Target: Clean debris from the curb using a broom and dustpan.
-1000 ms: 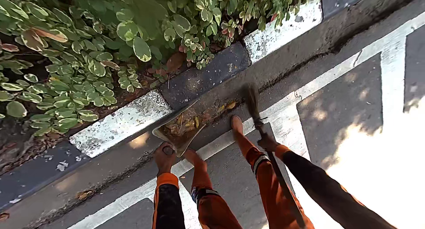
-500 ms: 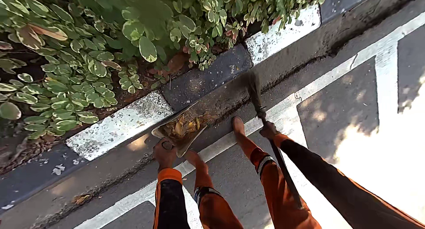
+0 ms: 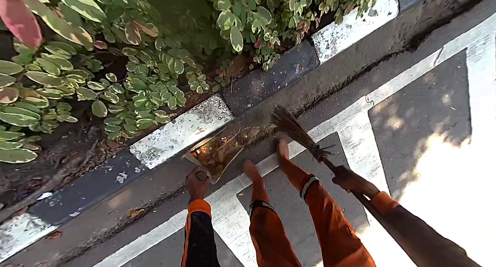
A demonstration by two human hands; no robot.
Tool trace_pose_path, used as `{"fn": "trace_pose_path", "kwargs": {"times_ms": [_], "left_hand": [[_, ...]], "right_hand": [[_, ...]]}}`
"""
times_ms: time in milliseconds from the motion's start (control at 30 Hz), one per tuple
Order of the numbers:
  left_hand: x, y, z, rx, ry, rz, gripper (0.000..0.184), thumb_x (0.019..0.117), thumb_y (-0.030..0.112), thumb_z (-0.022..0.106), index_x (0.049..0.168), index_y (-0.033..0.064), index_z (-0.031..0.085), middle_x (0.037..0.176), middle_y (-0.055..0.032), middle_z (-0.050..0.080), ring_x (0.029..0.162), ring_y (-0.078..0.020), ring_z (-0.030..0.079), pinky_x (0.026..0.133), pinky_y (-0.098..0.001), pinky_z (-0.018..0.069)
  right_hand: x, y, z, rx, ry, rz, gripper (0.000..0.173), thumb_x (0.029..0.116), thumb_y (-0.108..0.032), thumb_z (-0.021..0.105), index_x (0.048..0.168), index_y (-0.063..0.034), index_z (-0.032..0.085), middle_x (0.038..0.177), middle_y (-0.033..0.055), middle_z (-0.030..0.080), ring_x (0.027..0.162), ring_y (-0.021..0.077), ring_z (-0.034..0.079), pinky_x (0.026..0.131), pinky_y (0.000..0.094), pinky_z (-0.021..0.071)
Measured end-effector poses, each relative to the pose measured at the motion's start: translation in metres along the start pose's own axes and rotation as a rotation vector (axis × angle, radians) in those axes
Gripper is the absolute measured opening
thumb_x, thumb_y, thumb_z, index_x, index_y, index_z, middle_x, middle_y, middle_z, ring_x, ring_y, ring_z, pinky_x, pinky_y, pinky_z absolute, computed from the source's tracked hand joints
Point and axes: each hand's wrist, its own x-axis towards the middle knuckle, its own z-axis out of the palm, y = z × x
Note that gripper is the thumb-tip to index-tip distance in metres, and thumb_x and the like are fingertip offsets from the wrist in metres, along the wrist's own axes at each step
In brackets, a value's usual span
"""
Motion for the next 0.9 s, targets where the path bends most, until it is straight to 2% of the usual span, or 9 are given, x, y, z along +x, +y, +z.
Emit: {"fn": "trace_pose_path", "kwargs": {"times_ms": [67,133,267,333,400,533,600,733,900], "left_hand": [[0.006,-0.001,-0.003,0.035,-0.010,-0.013,0.023,0.0697,0.001,0.074,0.092,-0.0020,0.070,0.097,-0.0226,0.071,0.095,-0.0398,0.069,0.086,-0.0605,0.0505],[0.013,-0.002,0.000,0.049,-0.016,-0.016,0.025,0.0681,0.001,0.073,0.093,-0.0011,0.070,0.098,-0.0230,0.071,0.097,-0.0406,0.068,0.086,-0.0612,0.0501],[0.017,0.001,0.006,0.027,0.008,-0.021,0.025,0.0680,-0.001,0.073,0.093,-0.0017,0.070,0.101,-0.0236,0.071,0.100,-0.0404,0.067,0.090,-0.0603,0.0492],[0.017,-0.010,0.006,0.005,0.034,0.019,0.025,0.0661,0.000,0.073,0.090,-0.0020,0.069,0.098,-0.0220,0.071,0.098,-0.0384,0.068,0.089,-0.0592,0.0501],[0.022,-0.016,0.007,-0.020,0.048,0.037,0.026,0.0657,0.001,0.074,0.091,-0.0026,0.069,0.097,-0.0222,0.071,0.096,-0.0385,0.068,0.088,-0.0597,0.0501],[0.025,-0.017,0.008,-0.026,0.040,0.018,0.024,0.0671,0.000,0.073,0.091,-0.0031,0.068,0.097,-0.0230,0.071,0.096,-0.0384,0.068,0.088,-0.0585,0.0500],[0.029,-0.017,0.006,-0.009,0.029,-0.002,0.024,0.0690,0.001,0.074,0.092,-0.0030,0.069,0.099,-0.0235,0.071,0.098,-0.0390,0.068,0.090,-0.0583,0.0498],[0.037,-0.025,0.000,-0.018,0.035,-0.023,0.023,0.0708,0.004,0.075,0.092,-0.0022,0.069,0.097,-0.0211,0.071,0.096,-0.0363,0.068,0.088,-0.0571,0.0509],[0.016,-0.098,-0.021,-0.291,0.082,0.155,0.021,0.0648,0.003,0.069,0.084,-0.0054,0.065,0.084,-0.0123,0.070,0.081,-0.0167,0.068,0.078,-0.0349,0.0560]], "right_hand": [[0.047,-0.021,0.007,-0.043,0.122,0.011,0.065,0.0903,-0.011,0.067,0.151,-0.0045,0.045,0.115,0.0302,0.065,0.099,0.0436,0.067,0.085,0.0610,0.0531],[0.085,-0.057,0.042,-0.059,0.061,-0.004,0.082,0.0896,-0.017,0.067,0.162,-0.0120,0.028,0.130,0.0305,0.061,0.113,0.0455,0.065,0.093,0.0617,0.0521],[0.052,-0.103,0.087,-0.072,-0.252,-0.149,0.075,0.0885,-0.015,0.073,0.154,-0.0044,0.037,0.118,0.0280,0.063,0.100,0.0406,0.066,0.085,0.0585,0.0541],[0.020,-0.066,0.067,0.079,-0.322,-0.115,0.020,0.0924,-0.013,0.067,0.108,-0.0037,0.057,0.072,0.0067,0.056,0.055,0.0164,0.055,0.051,0.0344,0.0484],[-0.005,-0.023,0.028,0.267,-0.414,-0.031,0.008,0.0984,-0.008,0.058,0.095,-0.0076,0.051,0.057,-0.0022,0.045,0.040,0.0081,0.044,0.040,0.0236,0.0416],[0.012,0.002,-0.035,0.071,0.006,0.070,0.019,0.0961,-0.010,0.064,0.110,0.0016,0.057,0.071,0.0084,0.053,0.053,0.0168,0.053,0.051,0.0341,0.0483],[0.059,-0.027,-0.029,-0.035,0.136,0.087,0.048,0.0924,-0.011,0.067,0.135,0.0074,0.054,0.110,0.0288,0.064,0.094,0.0385,0.067,0.083,0.0563,0.0537],[0.103,-0.122,0.090,-0.140,0.007,-0.100,0.083,0.0841,-0.017,0.072,0.158,-0.0063,0.035,0.130,0.0300,0.061,0.117,0.0459,0.063,0.094,0.0629,0.0512],[-0.019,-0.199,0.220,-0.236,-0.346,-0.292,0.090,0.0871,-0.014,0.072,0.163,-0.0073,0.023,0.139,0.0310,0.055,0.126,0.0476,0.057,0.101,0.0643,0.0469]]}}
